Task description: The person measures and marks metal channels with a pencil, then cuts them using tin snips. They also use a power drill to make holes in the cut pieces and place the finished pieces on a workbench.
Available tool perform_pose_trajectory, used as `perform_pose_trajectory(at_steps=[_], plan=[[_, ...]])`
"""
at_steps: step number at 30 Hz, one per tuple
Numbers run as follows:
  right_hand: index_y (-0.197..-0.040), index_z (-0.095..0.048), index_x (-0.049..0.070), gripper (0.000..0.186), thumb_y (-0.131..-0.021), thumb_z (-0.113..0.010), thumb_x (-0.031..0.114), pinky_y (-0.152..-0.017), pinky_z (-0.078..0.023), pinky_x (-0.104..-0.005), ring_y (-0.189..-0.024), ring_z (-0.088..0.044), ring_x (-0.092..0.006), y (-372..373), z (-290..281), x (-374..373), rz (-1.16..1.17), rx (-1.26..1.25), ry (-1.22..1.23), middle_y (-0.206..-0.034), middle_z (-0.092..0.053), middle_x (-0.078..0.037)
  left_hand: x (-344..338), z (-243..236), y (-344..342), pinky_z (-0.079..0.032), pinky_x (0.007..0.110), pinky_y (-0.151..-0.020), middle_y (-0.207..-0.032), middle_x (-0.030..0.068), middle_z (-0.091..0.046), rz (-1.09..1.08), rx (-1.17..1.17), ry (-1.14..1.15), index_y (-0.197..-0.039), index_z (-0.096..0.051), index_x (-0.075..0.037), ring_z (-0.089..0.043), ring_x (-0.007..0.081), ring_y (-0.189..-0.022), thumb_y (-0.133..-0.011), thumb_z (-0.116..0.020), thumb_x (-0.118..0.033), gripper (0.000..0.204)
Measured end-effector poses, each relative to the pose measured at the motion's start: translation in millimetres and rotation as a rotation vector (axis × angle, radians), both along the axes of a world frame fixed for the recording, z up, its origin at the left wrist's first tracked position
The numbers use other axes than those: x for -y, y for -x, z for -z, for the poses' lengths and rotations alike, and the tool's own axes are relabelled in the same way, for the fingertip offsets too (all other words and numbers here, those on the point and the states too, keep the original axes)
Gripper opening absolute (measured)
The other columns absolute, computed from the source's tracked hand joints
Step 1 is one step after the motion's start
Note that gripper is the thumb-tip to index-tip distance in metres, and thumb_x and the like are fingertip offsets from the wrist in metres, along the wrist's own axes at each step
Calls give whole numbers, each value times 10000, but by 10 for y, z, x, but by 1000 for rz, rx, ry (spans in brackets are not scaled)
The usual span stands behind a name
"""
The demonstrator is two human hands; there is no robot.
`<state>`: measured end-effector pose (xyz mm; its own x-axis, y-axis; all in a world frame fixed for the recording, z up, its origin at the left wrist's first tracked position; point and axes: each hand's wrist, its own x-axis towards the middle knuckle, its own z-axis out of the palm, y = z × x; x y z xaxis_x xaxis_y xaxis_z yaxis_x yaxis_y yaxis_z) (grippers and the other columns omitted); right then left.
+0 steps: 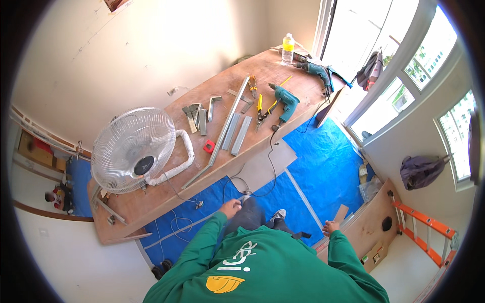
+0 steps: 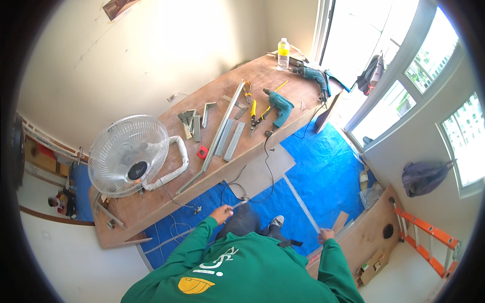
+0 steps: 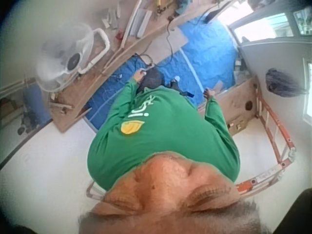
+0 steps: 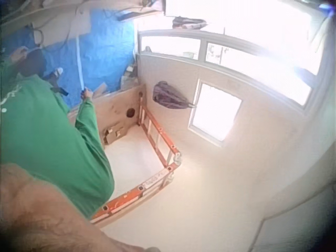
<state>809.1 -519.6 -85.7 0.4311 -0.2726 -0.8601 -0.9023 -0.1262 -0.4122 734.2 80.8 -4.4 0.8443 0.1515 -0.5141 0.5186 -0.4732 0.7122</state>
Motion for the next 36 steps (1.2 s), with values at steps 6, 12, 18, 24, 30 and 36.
perform_pose_trajectory(at_steps=[6, 12, 18, 24, 30, 36], plan=[[-1268, -675, 100, 345, -967, -747, 252, -674, -583, -527, -881, -754, -308, -539, 48, -605, -175, -7, -125, -996, -725, -118, -459, -469, -1080, -529, 468, -981, -1135, 184, -707, -310, 429, -170, -1305, -652, -59, -681, 351, -1089, -985, -724, -234, 372], [-1227, -720, 74, 334, -965, -777, 273, -649, -592, -464, -817, -743, -259, -672, -136, -478, -755, 137, 61, -947, -743, -99, -1087, -514, -2613, -497, 505, -1006, -1233, 220, -630, -374, 683, -475, -1426, -535, -33, -611, 412, -1150, -946, -787, -329, 617], [-1186, -741, 36, 318, -982, -771, 277, -611, -594, -396, -750, -724, -220, -1456, -933, -474, -616, 60, 160, -906, -743, -87, -1476, -312, -3723, -500, 522, -1051, -1301, 245, -609, -352, 427, -562, -1426, -536, -31, -599, 442, -1218, -921, -813, -370, 668], [-1268, -684, -13, 368, -1031, -711, 267, -630, -588, -409, -770, -723, -215, -2253, -1304, -692, -436, 115, 94, -974, -742, -98, -1632, 29, -4136, -534, 536, -1013, -1314, 259, -611, -90, 265, -579, -1334, -531, -5, -643, 462, -1169, -960, -707, -209, 461], [-1245, -727, -18, 387, -1017, -688, 292, -644, -560, -355, -791, -707, -164, -3217, -1470, -1259, -679, 364, 7, -917, -746, -84, -1626, 83, -4179, -545, 557, -979, -1308, 297, -616, -259, 294, -539, -1251, -510, 10, -658, 499, -1127, -985, -557, -90, 287], [-1181, -707, -41, 282, -1027, -654, 188, -633, -519, -330, -727, -661, -138, -5130, -1674, -2402, -963, 869, 48, -830, -713, -86, -1569, -787, -3855, -519, 560, -899, -1079, 276, -705, -412, 337, -314, -1478, -479, -81, -675, 496, -1060, -1113, -415, -489, 551]])
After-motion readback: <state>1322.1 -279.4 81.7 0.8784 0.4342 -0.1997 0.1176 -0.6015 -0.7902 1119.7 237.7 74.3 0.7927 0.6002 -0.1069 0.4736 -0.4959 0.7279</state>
